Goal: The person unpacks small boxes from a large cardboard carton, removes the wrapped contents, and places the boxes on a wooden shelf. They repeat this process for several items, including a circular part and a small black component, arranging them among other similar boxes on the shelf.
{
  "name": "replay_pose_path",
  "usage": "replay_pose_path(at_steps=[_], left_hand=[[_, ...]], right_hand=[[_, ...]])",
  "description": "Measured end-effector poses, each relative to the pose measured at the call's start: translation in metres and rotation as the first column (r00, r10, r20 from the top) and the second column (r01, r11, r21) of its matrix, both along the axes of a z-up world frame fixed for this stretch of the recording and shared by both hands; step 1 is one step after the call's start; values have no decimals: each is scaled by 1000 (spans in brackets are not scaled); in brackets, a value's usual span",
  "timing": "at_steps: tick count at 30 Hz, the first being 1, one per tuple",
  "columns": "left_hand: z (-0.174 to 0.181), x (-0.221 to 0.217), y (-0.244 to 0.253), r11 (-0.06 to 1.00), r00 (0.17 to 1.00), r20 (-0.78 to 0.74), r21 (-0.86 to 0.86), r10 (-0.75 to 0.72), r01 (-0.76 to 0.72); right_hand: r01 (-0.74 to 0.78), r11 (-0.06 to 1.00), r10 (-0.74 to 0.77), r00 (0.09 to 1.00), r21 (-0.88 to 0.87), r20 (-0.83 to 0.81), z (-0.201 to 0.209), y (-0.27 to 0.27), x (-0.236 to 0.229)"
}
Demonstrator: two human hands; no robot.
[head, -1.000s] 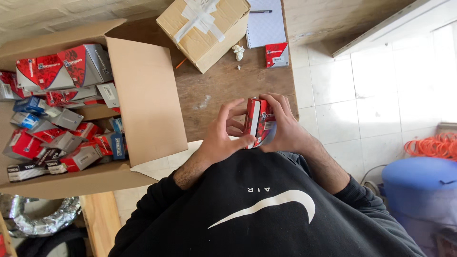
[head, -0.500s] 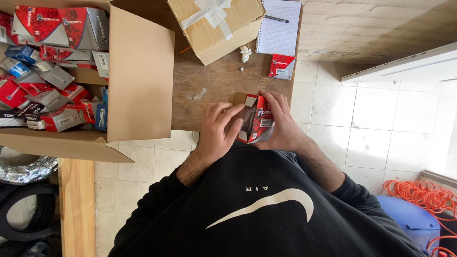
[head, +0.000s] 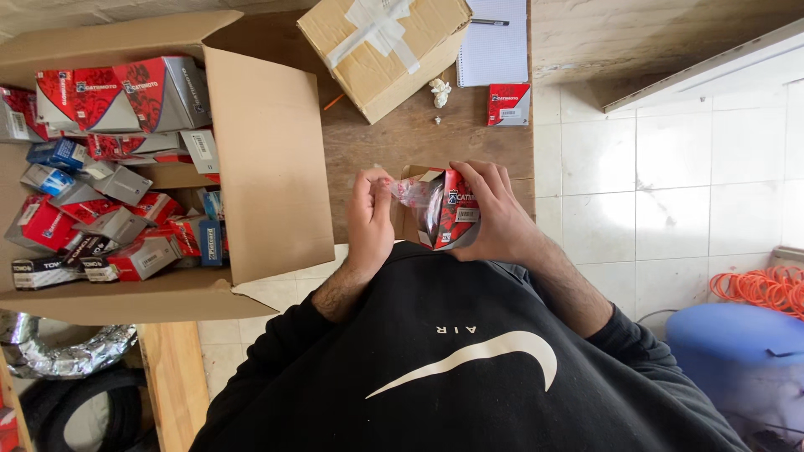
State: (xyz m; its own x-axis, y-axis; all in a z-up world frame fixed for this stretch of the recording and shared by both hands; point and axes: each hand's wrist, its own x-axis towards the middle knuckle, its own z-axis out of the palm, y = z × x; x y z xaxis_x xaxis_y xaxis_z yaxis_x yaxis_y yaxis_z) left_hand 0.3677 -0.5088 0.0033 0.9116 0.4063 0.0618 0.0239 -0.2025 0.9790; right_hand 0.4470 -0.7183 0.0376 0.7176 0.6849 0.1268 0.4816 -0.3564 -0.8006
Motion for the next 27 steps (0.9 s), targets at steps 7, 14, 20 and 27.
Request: replay_pose_path(at_steps=[7,14,20,27], left_hand=[[-24,-11,44,895,992,-126,-443,-4,-52],[-55,-20,69,971,938,-269,-152,-218,182],[-46,-16,72,987,996,-31,134,-81,84],[-39,-9,69,897,996,-89,-440,1,-40]], right_hand=[[102,993,-100,994,-53,36,-5,45,-26],[172,970,-164,984,-169,63,-3,74,-41],[205,961,-195,978,-183,74,2,75,-40],[144,985,-139,989,-91,52,4,58,-32]])
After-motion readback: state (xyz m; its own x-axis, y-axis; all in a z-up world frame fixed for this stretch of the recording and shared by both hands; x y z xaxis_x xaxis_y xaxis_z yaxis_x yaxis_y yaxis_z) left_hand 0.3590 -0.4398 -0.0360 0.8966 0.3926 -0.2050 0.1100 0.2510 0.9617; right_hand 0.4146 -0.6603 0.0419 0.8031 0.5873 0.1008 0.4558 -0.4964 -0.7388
